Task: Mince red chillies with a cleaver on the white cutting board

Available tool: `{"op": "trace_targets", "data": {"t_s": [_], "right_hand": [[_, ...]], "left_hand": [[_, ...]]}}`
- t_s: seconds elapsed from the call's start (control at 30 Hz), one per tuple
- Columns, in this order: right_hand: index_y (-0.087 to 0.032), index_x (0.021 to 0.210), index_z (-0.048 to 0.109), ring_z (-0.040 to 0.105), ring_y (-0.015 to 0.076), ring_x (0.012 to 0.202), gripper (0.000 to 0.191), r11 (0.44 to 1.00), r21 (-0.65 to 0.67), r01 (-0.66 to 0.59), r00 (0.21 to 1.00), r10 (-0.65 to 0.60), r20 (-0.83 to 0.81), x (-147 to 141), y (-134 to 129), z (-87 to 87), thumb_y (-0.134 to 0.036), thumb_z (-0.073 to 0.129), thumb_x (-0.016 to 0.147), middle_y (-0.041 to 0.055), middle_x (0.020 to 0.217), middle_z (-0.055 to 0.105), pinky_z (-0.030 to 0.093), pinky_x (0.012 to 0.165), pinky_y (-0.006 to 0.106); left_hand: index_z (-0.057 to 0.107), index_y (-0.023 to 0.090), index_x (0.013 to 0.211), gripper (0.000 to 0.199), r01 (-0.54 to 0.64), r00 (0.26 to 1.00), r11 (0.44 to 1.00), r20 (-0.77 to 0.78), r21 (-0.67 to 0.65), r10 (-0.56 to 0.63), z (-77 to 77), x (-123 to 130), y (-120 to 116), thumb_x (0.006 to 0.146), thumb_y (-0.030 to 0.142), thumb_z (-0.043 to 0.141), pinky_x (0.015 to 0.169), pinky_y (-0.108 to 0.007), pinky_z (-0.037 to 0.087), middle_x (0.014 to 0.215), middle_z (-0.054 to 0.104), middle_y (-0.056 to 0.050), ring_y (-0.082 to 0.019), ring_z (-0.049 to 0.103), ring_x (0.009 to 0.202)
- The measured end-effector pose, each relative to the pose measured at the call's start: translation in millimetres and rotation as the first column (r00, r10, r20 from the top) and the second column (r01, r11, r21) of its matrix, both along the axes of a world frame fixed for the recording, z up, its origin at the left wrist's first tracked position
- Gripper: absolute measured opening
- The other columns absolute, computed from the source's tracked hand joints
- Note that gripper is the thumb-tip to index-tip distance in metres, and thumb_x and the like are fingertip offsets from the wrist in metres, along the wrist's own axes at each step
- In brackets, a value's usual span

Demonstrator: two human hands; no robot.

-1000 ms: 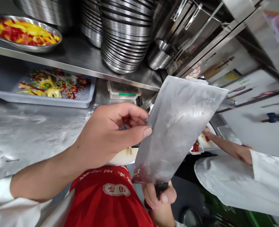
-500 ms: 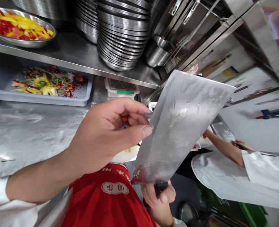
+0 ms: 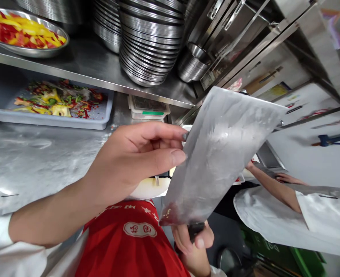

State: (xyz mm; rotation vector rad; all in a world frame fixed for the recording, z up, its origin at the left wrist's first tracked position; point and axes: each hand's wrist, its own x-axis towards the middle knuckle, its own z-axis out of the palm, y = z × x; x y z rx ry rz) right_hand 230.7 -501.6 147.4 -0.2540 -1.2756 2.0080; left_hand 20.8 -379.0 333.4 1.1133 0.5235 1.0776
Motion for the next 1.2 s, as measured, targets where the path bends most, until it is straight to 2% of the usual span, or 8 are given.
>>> {"op": "trace_targets", "data": {"t_s": [0.13,0.3,0.43,0.6,0.83,0.93,1.07,1.2], "right_hand": [[-0.018,0.055,0.06,0.052,0.0107,0.037,0.027,1.0,-0.029,0.006,0.958,-0.014,-0.286,-7,4,3.4,-0.038,0.068,0.072,0.0004,0.04,0.053,0.046,0.046,0.018],[-0.018,0.053,0.059,0.051,0.0094,0.034,0.028,0.998,-0.055,0.004,0.951,-0.021,-0.307,-10,3,3.8,-0.037,0.068,0.072,-0.0004,0.038,0.052,0.045,0.043,0.017],[-0.019,0.049,0.058,0.051,0.0103,0.034,0.035,0.993,-0.115,0.021,0.97,-0.048,-0.237,-9,0,1.1,-0.046,0.07,0.068,-0.0002,0.036,0.05,0.043,0.041,0.018],[-0.016,0.063,0.063,0.05,0.0094,0.035,0.013,0.994,-0.089,0.057,0.894,-0.09,-0.439,-16,0,4.6,-0.025,0.063,0.073,-0.0023,0.04,0.049,0.046,0.046,0.017],[-0.016,0.059,0.064,0.047,0.0093,0.031,0.015,0.992,-0.106,0.061,0.898,-0.101,-0.429,-22,4,10.7,-0.025,0.063,0.071,-0.0019,0.037,0.048,0.044,0.041,0.016],[-0.016,0.059,0.064,0.046,0.0104,0.029,0.014,0.994,-0.087,0.065,0.899,-0.096,-0.428,-22,4,9.9,-0.025,0.061,0.07,-0.0011,0.037,0.048,0.042,0.038,0.017],[-0.017,0.057,0.061,0.042,0.0108,0.026,0.02,0.983,-0.135,0.121,0.906,-0.165,-0.39,-22,2,9.0,-0.031,0.063,0.071,-0.0025,0.035,0.045,0.038,0.033,0.019],[-0.017,0.061,0.061,0.043,0.0094,0.029,0.017,0.99,-0.082,0.112,0.91,-0.136,-0.392,-24,4,15.7,-0.028,0.059,0.074,-0.0029,0.039,0.047,0.037,0.035,0.017]], "left_hand": [[0.078,0.025,0.094,0.02,0.042,0.998,0.997,0.046,-0.067,-0.039,5.1,-1,1,0.074,0.024,0.082,0.07,-0.034,0.06,0.09,0.076,-0.005,-0.026,0.072,0.092],[0.078,0.025,0.092,0.018,0.039,0.996,0.996,0.08,-0.076,-0.032,5.8,-2,4,0.075,0.023,0.079,0.075,-0.038,0.06,0.094,0.076,-0.004,-0.028,0.072,0.096],[0.077,0.024,0.096,0.021,0.115,0.988,0.989,0.113,-0.089,-0.105,5.8,-3,9,0.075,0.028,0.077,0.076,-0.039,0.06,0.096,0.075,-0.006,-0.03,0.07,0.1],[0.075,0.021,0.089,0.02,0.246,0.964,0.966,0.122,-0.083,-0.235,14.9,-1,14,0.074,0.034,0.072,0.073,-0.038,0.059,0.092,0.074,-0.009,-0.031,0.071,0.097],[0.075,0.019,0.086,0.025,0.063,0.998,0.998,0.02,-0.006,-0.063,17.1,-2,12,0.076,0.04,0.068,0.071,-0.041,0.058,0.084,0.072,-0.01,-0.031,0.071,0.09],[0.075,0.02,0.089,0.027,0.08,0.995,0.996,0.064,-0.03,-0.078,13.9,-4,11,0.077,0.042,0.067,0.073,-0.041,0.059,0.088,0.072,-0.01,-0.031,0.071,0.093],[0.075,0.022,0.095,0.032,0.125,0.987,0.988,0.112,-0.088,-0.115,12.3,-6,12,0.073,0.044,0.07,0.074,-0.041,0.058,0.096,0.073,-0.01,-0.032,0.069,0.097],[0.075,0.02,0.093,0.032,0.104,0.988,0.988,0.129,-0.118,-0.089,12.3,-9,13,0.072,0.044,0.071,0.073,-0.04,0.058,0.097,0.074,-0.01,-0.031,0.069,0.095]]}}
